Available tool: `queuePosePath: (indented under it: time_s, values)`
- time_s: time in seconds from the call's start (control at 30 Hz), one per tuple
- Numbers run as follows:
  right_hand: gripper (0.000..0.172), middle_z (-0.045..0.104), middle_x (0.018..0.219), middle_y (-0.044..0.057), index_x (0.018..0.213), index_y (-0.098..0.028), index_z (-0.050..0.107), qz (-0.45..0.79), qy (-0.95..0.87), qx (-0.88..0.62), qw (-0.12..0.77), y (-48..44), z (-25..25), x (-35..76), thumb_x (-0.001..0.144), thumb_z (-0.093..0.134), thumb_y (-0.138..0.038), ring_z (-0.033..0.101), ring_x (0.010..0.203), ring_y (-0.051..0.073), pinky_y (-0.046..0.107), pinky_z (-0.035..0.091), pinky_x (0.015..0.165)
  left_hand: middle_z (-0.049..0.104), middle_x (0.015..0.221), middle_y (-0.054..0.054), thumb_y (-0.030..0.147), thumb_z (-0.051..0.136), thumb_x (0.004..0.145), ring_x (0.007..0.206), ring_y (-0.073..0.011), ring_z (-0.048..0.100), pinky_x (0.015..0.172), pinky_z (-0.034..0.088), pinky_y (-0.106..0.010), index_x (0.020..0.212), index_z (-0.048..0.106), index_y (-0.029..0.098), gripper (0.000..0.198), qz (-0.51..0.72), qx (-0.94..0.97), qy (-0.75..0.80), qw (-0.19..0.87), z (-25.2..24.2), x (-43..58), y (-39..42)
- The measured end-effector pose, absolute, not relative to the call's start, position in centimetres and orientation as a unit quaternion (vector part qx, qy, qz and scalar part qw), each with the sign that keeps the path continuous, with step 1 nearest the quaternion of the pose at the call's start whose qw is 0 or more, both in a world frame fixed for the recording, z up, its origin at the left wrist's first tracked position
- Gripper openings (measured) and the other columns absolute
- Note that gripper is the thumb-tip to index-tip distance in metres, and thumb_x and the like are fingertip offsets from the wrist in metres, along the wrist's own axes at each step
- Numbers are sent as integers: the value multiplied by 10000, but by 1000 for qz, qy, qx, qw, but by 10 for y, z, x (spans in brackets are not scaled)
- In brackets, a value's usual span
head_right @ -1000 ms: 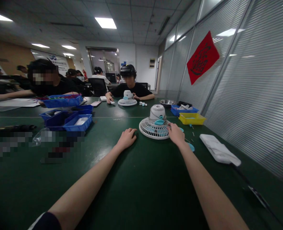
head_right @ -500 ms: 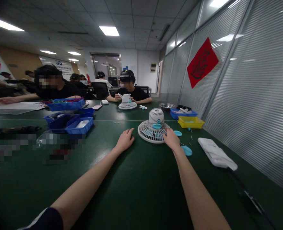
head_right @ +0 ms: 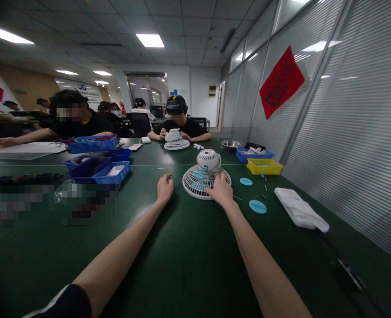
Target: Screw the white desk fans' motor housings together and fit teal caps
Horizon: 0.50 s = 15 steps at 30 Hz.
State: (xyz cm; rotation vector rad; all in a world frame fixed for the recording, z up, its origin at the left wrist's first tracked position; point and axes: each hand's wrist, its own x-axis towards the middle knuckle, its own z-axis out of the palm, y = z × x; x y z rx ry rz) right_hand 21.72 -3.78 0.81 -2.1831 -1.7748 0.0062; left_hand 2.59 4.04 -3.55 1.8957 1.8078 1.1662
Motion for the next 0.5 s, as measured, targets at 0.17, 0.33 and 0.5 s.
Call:
queuePosePath:
  time_s: [0.17,0.33,0.5]
  values:
    - [320,444,1136,111,952,-173,471,43,-658,-729,184,-42,14,218,710,532,-373,555,899,252,349,447,695,624,1095,-79,175,308,798,1029,-173,570,911,431,-274,1082,586,169,397,458,594,631,200,-33,18,48]
    - [296,444,1033,51,888,-178,467,159,-718,-645,207,-46,26,212,651,587,-309,515,865,186,297,442,684,650,1072,-72,181,321,780,1030,-189,579,902,434,-289,1037,624,160,398,474,579,617,242,-14,8,53]
    - [331,425,1019,37,847,-179,463,226,-762,-583,170,-53,39,197,590,639,-288,482,804,158,267,438,603,698,836,-55,204,383,752,845,-178,633,769,479,-259,851,675,142,315,437,637,566,288,4,-3,58]
